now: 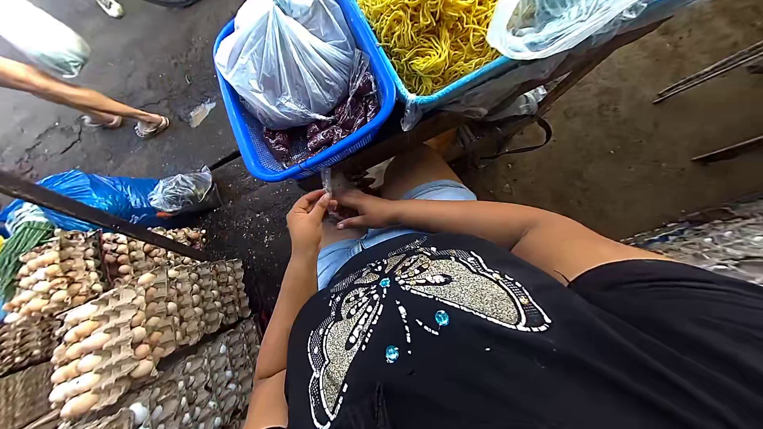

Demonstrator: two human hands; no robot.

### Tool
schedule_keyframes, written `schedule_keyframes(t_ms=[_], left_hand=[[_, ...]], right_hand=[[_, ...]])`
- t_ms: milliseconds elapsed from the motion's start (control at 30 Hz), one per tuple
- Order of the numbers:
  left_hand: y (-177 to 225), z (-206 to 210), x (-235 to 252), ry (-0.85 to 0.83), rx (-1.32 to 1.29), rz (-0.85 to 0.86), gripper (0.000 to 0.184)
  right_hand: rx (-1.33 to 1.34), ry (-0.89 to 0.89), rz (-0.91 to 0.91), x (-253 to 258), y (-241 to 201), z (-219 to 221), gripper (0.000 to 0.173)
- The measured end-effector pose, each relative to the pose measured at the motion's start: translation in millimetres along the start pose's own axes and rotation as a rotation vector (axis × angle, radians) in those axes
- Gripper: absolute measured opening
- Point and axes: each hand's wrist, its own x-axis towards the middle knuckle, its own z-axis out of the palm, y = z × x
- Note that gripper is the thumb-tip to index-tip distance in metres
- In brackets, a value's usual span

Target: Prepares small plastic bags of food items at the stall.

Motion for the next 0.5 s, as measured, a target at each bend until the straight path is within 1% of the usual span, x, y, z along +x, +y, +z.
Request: schedule_keyframes(t_ms=[33, 67, 133, 167, 233, 300, 400, 500], left_hand=[[-4.4, 6.1, 4.2, -0.018, 0.012, -0.018, 0.019], [-7.4, 10.4, 8.7, -0.034, 0.023, -0.032, 0.023], [-11.3, 12.7, 17.4, -0.049, 0.033, -0.064, 0.035], [-13.1, 11.8, 22.0, -0.04, 0.045, -0.076, 0.038], [-16.1, 9.4, 29.6, -0.004, 0.096, -0.085, 0.034], [-18.8, 7.2, 35.1, 0.017, 0.154, -0.097, 0.024], [-22.1, 6.0, 42.4, 0.032, 0.208, -0.131, 0.02], [-27.4, 5.1, 47.3, 0.016, 0.357, -0.068, 0.016]], right_hand=[[0.003, 0.008, 0.007, -2.0, 2.7, 2.1, 0.038], [0.007, 0.005, 0.043, -3.6, 4.2, 2.2, 0.03], [0.019, -0.053, 0.159, -5.4, 6.2, -2.0, 0.03], [0.023, -0.092, 0.208, -5.5, 10.3, -4.1, 0.032], [0.022, -0.127, 0.268, -5.3, 21.5, -4.9, 0.032], [-0.003, -0.135, 0.279, -3.7, 33.9, -6.1, 0.031], [-0.05, -0.105, 0.327, -1.7, 45.6, -10.6, 0.034], [-0.098, -0.085, 0.392, 0.9, 54.1, -10.3, 0.033]])
